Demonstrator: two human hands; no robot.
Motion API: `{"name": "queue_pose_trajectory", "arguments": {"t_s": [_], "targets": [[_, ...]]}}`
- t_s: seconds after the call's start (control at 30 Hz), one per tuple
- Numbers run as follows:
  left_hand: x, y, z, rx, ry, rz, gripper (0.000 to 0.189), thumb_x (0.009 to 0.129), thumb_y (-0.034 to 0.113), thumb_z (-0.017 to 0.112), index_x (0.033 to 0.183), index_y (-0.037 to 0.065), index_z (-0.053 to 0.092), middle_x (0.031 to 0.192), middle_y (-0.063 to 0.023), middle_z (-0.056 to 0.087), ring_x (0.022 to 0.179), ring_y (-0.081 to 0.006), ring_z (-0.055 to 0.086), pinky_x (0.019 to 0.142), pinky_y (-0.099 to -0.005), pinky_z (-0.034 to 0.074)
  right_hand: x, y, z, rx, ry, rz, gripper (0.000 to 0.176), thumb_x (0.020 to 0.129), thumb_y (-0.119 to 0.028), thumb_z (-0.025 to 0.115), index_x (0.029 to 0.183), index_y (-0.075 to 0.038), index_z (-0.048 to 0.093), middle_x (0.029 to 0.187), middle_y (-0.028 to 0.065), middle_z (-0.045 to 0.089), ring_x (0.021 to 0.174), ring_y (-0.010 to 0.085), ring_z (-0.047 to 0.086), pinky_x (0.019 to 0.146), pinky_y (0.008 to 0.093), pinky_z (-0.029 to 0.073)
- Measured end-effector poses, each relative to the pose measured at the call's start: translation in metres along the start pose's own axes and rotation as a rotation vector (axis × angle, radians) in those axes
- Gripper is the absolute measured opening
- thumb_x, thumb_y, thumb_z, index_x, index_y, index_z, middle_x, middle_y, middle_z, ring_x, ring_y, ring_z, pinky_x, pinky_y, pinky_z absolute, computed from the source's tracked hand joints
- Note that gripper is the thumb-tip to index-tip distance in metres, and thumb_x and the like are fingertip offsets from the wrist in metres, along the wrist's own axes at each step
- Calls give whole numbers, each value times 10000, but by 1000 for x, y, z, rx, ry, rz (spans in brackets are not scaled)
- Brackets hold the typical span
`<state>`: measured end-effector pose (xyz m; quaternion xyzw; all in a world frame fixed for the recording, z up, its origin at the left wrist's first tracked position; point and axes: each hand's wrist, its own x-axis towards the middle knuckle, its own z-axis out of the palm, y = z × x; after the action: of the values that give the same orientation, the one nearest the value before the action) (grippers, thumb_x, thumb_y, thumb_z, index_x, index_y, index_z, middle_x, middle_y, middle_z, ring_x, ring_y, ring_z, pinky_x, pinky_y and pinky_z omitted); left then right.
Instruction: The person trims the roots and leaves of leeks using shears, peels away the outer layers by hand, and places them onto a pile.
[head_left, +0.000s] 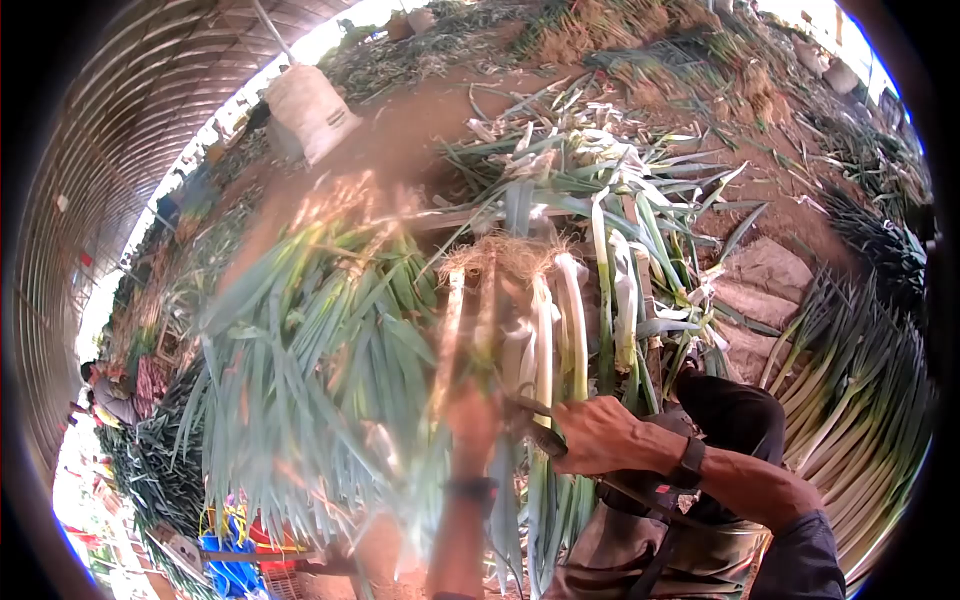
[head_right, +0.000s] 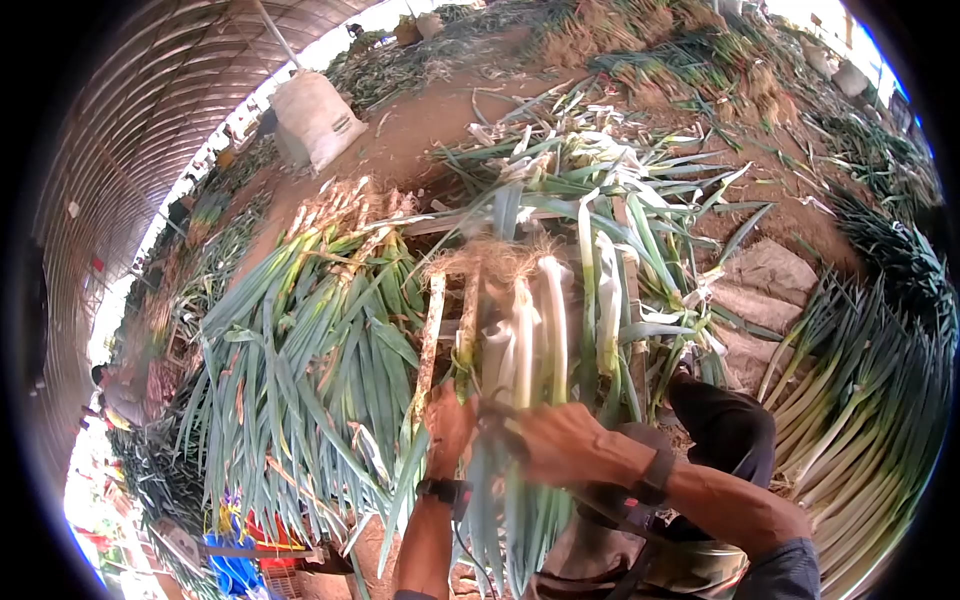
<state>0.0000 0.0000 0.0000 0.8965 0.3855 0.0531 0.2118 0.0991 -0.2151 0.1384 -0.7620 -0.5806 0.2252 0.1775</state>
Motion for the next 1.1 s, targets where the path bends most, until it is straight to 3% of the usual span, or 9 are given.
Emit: {"name": "queue_pose_trajectory", "arguments": {"t_s": [0.07,0.17,0.37,0.47,0.53,0.67,0.87,0.97,1.1], "targets": [[3,-4,7,10,69,36,535,861,458,703,1202,69,568,1173,-246,590,1103,-427,581,866,-531,492,10,-2,-3,-24,29,-3,526,721,-371,694,921,100,572,775,208,605,573,319,602,505,434,515],[19,-14,23,86,171,116,513,866,429,699,1154,31,550,1141,-259,578,1080,-447,576,845,-548,487,22,7,3,13,76,-9,507,711,-345,685,920,103,571,746,183,597,566,304,592,494,421,508],[20,-1,14,-43,85,31,641,756,466,795,1149,37,527,1149,-270,565,1125,-440,564,879,-544,480,45,21,0,46,38,72,476,698,-302,670,961,86,584,744,151,597,578,282,590,488,394,501],[4,16,-1,39,97,96,642,712,428,828,1133,33,548,1157,-267,578,1112,-431,581,894,-536,485,45,19,-9,133,12,101,492,697,-301,670,994,81,587,735,134,596,570,271,582,479,388,497],[6,24,-14,20,-1,46,595,715,393,826,1105,20,575,1142,-265,595,1096,-425,594,904,-533,487,41,21,-1,97,-9,73,497,703,-310,667,1005,76,587,724,131,591,561,267,579,470,390,491],[23,-18,23,97,62,111,516,732,369,812,1052,11,624,1109,-261,625,1082,-416,609,923,-527,487,32,13,-4,94,-58,54,545,708,-331,660,1049,87,582,710,143,591,548,272,579,460,402,482],[33,-7,22,198,34,4,511,716,336,828,1058,15,626,1138,-273,619,1097,-436,600,914,-542,492,44,19,-2,50,-40,101,663,702,-340,655,1186,102,554,693,134,588,542,249,571,452,404,466],[34,-6,23,185,43,8,525,705,321,838,1063,3,621,1172,-270,603,1091,-434,600,907,-547,497,45,16,-7,81,-84,136,729,704,-335,657,1323,21,511,700,116,584,531,236,549,447,406,451],[41,-5,14,160,-116,-43,573,704,322,838,1104,-12,599,1195,-266,582,1122,-420,585,940,-529,484,32,16,-1,88,33,-19,800,705,-329,656,1439,-100,436,729,121,592,524,230,529,444,408,441]]}}
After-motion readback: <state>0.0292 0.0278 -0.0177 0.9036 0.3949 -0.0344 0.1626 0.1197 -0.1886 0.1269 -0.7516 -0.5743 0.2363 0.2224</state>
